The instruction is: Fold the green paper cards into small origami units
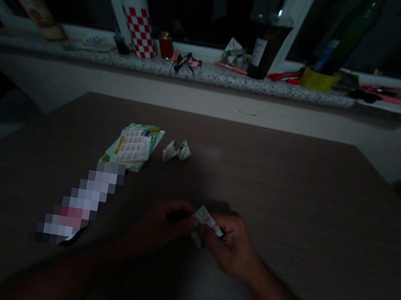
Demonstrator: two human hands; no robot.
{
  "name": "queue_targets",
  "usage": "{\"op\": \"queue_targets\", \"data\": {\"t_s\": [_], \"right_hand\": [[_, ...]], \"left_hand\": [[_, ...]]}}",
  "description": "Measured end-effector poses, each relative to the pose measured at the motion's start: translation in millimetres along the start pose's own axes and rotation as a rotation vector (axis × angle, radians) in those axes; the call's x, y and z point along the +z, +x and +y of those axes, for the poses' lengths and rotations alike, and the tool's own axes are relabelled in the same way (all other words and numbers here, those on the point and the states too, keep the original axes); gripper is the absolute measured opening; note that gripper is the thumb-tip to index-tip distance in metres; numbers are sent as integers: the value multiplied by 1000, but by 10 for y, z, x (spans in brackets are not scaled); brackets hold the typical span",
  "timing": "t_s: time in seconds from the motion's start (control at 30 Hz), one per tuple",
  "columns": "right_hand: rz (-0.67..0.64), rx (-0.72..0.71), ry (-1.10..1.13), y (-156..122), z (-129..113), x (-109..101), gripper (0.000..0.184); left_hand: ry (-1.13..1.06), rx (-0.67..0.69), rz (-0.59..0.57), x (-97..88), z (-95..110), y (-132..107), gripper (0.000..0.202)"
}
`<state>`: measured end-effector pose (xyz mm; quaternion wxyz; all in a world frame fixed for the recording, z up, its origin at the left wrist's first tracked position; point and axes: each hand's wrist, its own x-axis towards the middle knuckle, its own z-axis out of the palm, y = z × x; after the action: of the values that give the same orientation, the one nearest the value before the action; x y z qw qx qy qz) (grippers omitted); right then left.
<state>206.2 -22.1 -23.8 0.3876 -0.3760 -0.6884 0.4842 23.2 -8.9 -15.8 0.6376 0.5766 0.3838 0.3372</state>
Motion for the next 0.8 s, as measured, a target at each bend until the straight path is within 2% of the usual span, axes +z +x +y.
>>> {"op": "queue_targets", "data": {"t_s": [0.2, 0.4, 0.8], "right_hand": [[6, 20, 15, 6, -17, -13, 31], [-13, 28, 8, 21, -40, 14, 36], [63, 33, 8, 2, -17, -5, 35]], "left_hand": [[57, -3, -71, -16, -25, 2, 31], [88, 14, -80, -36, 23, -24, 29], [-28, -40, 2, -38, 38, -22, 25]]}}
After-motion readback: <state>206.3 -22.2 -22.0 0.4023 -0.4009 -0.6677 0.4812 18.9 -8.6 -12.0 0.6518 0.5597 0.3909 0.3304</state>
